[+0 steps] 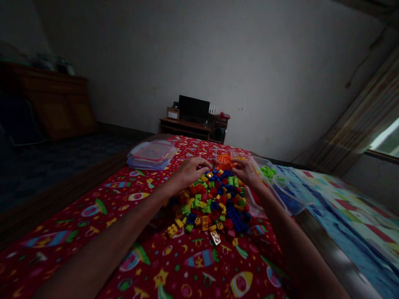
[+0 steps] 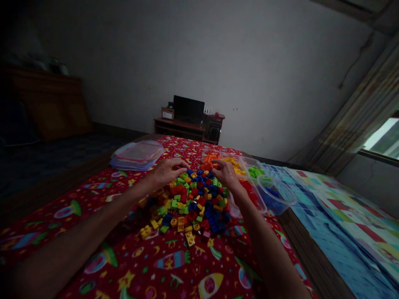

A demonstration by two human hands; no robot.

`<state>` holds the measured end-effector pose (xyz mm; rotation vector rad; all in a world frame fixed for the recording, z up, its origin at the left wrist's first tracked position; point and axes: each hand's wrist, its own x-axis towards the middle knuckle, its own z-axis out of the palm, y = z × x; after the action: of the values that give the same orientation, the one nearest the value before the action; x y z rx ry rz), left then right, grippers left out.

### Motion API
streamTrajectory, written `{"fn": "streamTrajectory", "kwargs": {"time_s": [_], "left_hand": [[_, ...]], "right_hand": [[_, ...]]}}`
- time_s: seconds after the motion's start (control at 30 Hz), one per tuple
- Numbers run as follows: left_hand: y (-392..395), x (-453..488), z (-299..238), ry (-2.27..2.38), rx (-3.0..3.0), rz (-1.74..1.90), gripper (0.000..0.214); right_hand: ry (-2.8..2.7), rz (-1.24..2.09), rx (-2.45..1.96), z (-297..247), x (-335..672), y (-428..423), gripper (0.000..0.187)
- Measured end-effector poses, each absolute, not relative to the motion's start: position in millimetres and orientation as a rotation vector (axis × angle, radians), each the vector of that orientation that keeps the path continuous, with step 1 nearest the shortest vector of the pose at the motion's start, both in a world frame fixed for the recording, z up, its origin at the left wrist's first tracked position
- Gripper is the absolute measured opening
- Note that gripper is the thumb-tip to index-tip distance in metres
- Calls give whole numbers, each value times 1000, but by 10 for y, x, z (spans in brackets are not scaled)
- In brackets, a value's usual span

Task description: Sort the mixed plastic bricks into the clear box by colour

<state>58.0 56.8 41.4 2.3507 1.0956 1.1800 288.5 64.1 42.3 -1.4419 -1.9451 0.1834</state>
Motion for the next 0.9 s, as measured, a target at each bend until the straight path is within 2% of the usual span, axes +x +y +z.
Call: {"fn": "streamTrajectory", "kwargs": {"time_s": [0.1,0.27,0.4,0.53,0.73,0.9], "left_hand": [[640,461,429,1152,2304,1229,20],[684,375,421,1234,2305,1224,21],[687,367,408,1268,2310,1180,21],[687,386,376,1250,2342,1122,23],[660,364,400,1244,2332,1120,25],[439,17,373,1231,2410,943,29]], "right_hand": [[-1855,15,-1564,663,2928,987,33],[-1921,19,-1759,758,2905,1208,40],[-2008,-26,-1669,566,2914,969,35],[-2063,123,-1506,423,2937,580,29],[-2109,159,-1460,418,2875,255,24],[-2124,112,-1403,440,2847,227,24]]}}
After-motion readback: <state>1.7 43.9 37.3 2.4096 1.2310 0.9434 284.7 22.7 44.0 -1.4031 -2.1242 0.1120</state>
